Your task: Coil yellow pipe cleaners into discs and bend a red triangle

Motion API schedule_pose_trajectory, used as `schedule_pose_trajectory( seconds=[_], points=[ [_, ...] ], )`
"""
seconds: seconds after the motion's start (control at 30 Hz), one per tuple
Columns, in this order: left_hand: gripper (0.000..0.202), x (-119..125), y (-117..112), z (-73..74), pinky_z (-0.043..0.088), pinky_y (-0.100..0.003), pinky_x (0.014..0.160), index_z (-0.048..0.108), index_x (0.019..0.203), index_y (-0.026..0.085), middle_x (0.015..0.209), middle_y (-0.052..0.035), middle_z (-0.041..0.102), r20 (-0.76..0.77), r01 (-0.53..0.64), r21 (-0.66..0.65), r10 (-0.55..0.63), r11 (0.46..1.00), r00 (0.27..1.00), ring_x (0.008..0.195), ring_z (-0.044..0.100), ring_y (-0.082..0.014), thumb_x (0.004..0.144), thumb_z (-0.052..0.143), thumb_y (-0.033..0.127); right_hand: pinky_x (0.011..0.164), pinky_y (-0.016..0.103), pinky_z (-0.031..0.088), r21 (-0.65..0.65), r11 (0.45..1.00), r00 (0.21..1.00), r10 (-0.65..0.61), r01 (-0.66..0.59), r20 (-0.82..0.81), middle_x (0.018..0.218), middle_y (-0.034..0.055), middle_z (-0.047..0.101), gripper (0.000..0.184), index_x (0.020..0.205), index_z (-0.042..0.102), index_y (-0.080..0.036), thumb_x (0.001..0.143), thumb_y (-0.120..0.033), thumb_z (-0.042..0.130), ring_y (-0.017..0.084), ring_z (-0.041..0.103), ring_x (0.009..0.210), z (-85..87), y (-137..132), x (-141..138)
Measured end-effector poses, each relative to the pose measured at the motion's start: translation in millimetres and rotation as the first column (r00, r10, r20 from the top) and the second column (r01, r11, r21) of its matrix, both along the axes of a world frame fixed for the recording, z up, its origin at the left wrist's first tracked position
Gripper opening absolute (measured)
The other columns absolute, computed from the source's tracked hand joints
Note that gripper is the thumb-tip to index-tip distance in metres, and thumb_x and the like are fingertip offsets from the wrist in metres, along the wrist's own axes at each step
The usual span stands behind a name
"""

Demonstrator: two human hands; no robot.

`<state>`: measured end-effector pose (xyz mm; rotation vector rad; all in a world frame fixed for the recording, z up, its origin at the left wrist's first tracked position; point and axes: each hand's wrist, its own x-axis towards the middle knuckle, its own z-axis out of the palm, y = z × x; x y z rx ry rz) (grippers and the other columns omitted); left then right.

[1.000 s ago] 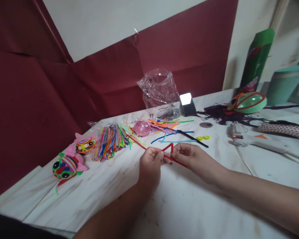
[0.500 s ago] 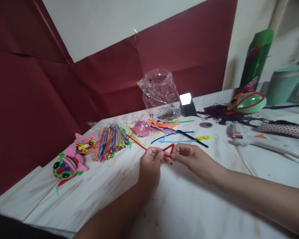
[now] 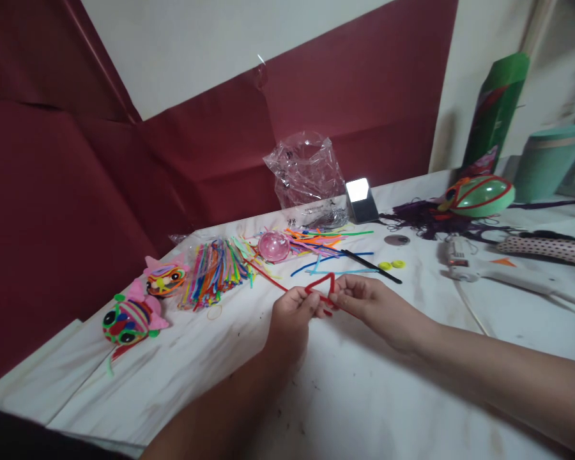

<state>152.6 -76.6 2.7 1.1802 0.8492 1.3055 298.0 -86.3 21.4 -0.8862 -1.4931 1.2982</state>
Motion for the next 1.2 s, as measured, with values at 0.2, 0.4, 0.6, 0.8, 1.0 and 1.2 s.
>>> schedule_pose_trajectory(
  seconds=[0.2,0.4,0.6,0.8,1.0,1.2],
  points=[
    [0.015,2.1,-0.8,2.3,0.037,-0.022,0.057,0.055,0.064,0.013,0.05,0.0027,0.053,-0.018,-0.011,-0.017,0.011,1.0,1.0,0.05,0.049,-0.0083,0.068,0.061,0.025,0.07,0.031,0.041,0.002,1.0,1.0,-0.029,0.029,0.009,0.065,0.001,0.059,0.025,0.066,0.051,-0.018,0.073,-0.041,0.056,0.017,0.056,0.069,0.2,0.9,-0.7],
    [0.009,4.3,-0.3,-1.1,0.037,-0.021,0.056,0.055,0.061,0.013,0.049,0.0035,0.055,-0.064,-0.006,-0.015,0.005,1.0,0.998,0.049,0.049,-0.0072,0.063,0.062,0.019,0.065,0.028,0.039,-0.01,1.0,1.0,-0.013,0.013,-0.009,0.062,-0.0005,0.056,0.027,0.063,0.051,-0.018,0.071,-0.044,0.056,0.014,0.051,0.062,2.5,-1.1,-1.5],
    [0.013,6.1,-2.0,1.9,0.039,-0.022,0.059,0.055,0.066,0.013,0.058,0.0007,0.061,-0.074,0.025,-0.025,-0.027,0.999,0.997,0.055,0.054,-0.0095,0.058,0.065,0.016,0.063,0.026,0.037,-0.051,0.998,0.999,-0.049,0.048,-0.007,0.063,-0.001,0.054,0.025,0.064,0.051,-0.018,0.069,-0.041,0.059,0.012,0.047,0.061,-0.9,0.7,-0.9],
    [0.01,9.6,-7.3,5.5,0.037,-0.02,0.053,0.055,0.064,0.013,0.055,0.0018,0.058,-0.156,-0.066,0.003,0.066,0.998,0.986,0.052,0.05,-0.0083,0.059,0.063,0.017,0.063,0.026,0.036,-0.08,0.996,0.997,-0.036,0.03,-0.074,0.062,-0.0016,0.054,0.023,0.063,0.052,-0.017,0.068,-0.038,0.061,0.011,0.046,0.059,-6.3,3.0,-2.0],
    [0.008,11.2,-12.3,8.7,0.033,-0.019,0.047,0.055,0.057,0.014,0.048,0.0031,0.053,-0.297,-0.191,0.078,0.206,0.978,0.932,0.045,0.043,-0.007,0.062,0.06,0.019,0.061,0.025,0.036,-0.143,0.988,0.985,-0.078,0.056,-0.156,0.059,-0.003,0.054,0.022,0.061,0.053,-0.017,0.066,-0.035,0.065,0.01,0.046,0.058,-7.8,0.8,-4.8],
    [0.008,9.2,-10.1,7.8,0.031,-0.018,0.046,0.055,0.058,0.014,0.047,0.0044,0.05,-0.244,-0.146,0.052,0.154,0.988,0.957,0.044,0.04,-0.0058,0.063,0.058,0.019,0.06,0.024,0.036,-0.198,0.98,0.972,-0.071,0.025,-0.225,0.06,-0.0025,0.056,0.021,0.063,0.055,-0.016,0.064,-0.033,0.067,0.01,0.048,0.058,-6.8,-1.7,-6.1]
  ],
)
